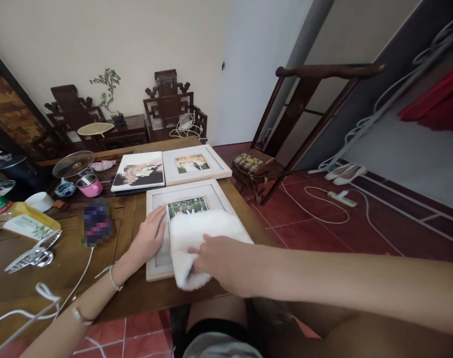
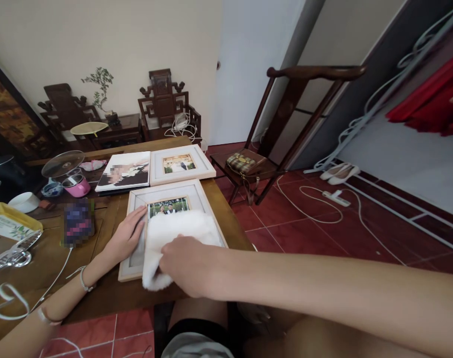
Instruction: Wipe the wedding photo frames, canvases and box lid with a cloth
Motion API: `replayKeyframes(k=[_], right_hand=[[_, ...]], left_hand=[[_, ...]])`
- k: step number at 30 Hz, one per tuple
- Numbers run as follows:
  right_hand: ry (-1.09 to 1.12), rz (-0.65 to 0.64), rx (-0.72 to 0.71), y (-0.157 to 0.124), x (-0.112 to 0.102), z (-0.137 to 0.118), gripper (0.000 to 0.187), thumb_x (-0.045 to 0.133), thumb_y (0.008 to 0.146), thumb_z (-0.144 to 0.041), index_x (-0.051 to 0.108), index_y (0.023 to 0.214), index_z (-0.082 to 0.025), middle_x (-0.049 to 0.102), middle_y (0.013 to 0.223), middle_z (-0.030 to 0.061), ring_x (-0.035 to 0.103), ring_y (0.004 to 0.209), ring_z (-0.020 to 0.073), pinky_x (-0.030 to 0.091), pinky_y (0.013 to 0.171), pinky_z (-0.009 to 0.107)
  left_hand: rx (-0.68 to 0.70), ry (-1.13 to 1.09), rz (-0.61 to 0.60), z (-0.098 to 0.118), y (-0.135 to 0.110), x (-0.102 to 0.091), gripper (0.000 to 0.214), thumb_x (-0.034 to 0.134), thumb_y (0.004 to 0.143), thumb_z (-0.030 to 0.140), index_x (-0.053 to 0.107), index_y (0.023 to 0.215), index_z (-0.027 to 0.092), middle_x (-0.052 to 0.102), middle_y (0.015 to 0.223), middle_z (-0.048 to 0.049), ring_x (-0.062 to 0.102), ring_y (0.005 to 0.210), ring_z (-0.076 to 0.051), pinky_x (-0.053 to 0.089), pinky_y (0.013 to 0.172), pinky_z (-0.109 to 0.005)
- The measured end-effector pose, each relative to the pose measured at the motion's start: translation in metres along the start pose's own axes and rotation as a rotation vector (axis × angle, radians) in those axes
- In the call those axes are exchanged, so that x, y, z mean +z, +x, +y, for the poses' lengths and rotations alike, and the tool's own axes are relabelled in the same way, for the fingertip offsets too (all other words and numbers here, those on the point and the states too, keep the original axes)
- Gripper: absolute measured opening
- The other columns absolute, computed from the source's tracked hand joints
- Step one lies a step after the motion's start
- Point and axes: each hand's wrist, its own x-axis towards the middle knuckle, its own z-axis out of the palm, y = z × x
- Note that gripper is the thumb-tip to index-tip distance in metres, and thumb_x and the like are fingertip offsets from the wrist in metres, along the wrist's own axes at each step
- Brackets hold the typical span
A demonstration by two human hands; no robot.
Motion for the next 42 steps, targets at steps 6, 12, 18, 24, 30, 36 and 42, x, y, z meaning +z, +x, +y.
replayKeyframes(k=[6, 12, 18, 24, 30, 36, 42], right_hand=[[0.178, 0.005, 0.010, -0.001, -0.002, 0.005, 0.049, 0.053, 0.073, 0.003, 0.071, 0.112, -0.021, 0.071, 0.095, 0.0097, 0.066, 0.086, 0.0223, 0.044, 0.068, 0.029], [0.089, 0.158, 0.191, 0.019, 0.010, 0.036, 0.064, 0.044, 0.078, 0.005, 0.058, 0.133, -0.026, 0.064, 0.121, 0.0142, 0.062, 0.109, 0.0290, 0.049, 0.080, 0.034], [-0.179, 0.282, 0.298, 0.052, 0.013, 0.077, 0.075, 0.043, 0.074, 0.011, 0.048, 0.141, -0.023, 0.029, 0.157, 0.0075, 0.026, 0.140, 0.0429, 0.042, 0.100, 0.057], [-0.243, 0.324, 0.330, 0.078, 0.023, 0.099, 0.063, 0.043, 0.084, 0.004, 0.051, 0.139, -0.025, 0.025, 0.159, 0.0058, 0.018, 0.142, 0.0440, 0.035, 0.104, 0.066], [-0.171, 0.194, 0.294, 0.058, 0.021, 0.060, 0.059, 0.053, 0.081, 0.001, 0.055, 0.135, -0.024, 0.030, 0.156, 0.0088, 0.023, 0.140, 0.0468, 0.036, 0.101, 0.068], [-0.008, 0.017, 0.171, 0.027, 0.003, 0.008, 0.062, 0.066, 0.069, 0.002, 0.063, 0.126, -0.020, 0.045, 0.146, 0.0156, 0.038, 0.130, 0.0503, 0.046, 0.090, 0.067], [0.107, -0.015, -0.001, 0.005, 0.004, -0.009, 0.049, 0.065, 0.072, 0.000, 0.068, 0.117, -0.017, 0.050, 0.141, 0.0163, 0.049, 0.124, 0.0439, 0.050, 0.090, 0.055]], left_hand=[[0.007, 0.004, 0.015, -0.009, 0.000, 0.004, 0.043, 0.034, 0.098, 0.031, 0.053, 0.134, 0.015, 0.051, 0.143, -0.0132, 0.042, 0.136, -0.023, 0.031, 0.115, -0.047], [0.020, 0.004, -0.003, -0.005, -0.002, 0.001, 0.044, 0.034, 0.098, 0.031, 0.052, 0.134, 0.013, 0.050, 0.144, -0.0145, 0.043, 0.136, -0.024, 0.032, 0.115, -0.047], [0.010, -0.008, 0.006, -0.006, -0.002, 0.002, 0.043, 0.032, 0.100, 0.031, 0.050, 0.136, 0.017, 0.049, 0.145, -0.0123, 0.041, 0.138, -0.024, 0.032, 0.115, -0.049], [0.049, 0.003, 0.032, -0.012, 0.004, 0.011, 0.043, 0.033, 0.099, 0.031, 0.050, 0.135, 0.015, 0.051, 0.143, -0.0138, 0.043, 0.136, -0.024, 0.032, 0.115, -0.047], [0.042, 0.006, 0.021, -0.005, 0.001, 0.007, 0.045, 0.034, 0.098, 0.031, 0.049, 0.136, 0.012, 0.050, 0.143, -0.0166, 0.044, 0.136, -0.025, 0.032, 0.115, -0.045], [0.002, -0.014, 0.014, -0.002, -0.001, 0.002, 0.045, 0.033, 0.098, 0.031, 0.046, 0.138, 0.016, 0.048, 0.145, -0.0136, 0.042, 0.137, -0.024, 0.031, 0.116, -0.045], [-0.006, -0.019, 0.006, -0.007, 0.001, 0.005, 0.045, 0.032, 0.098, 0.029, 0.048, 0.137, 0.014, 0.049, 0.145, -0.0134, 0.042, 0.136, -0.023, 0.031, 0.116, -0.044]])
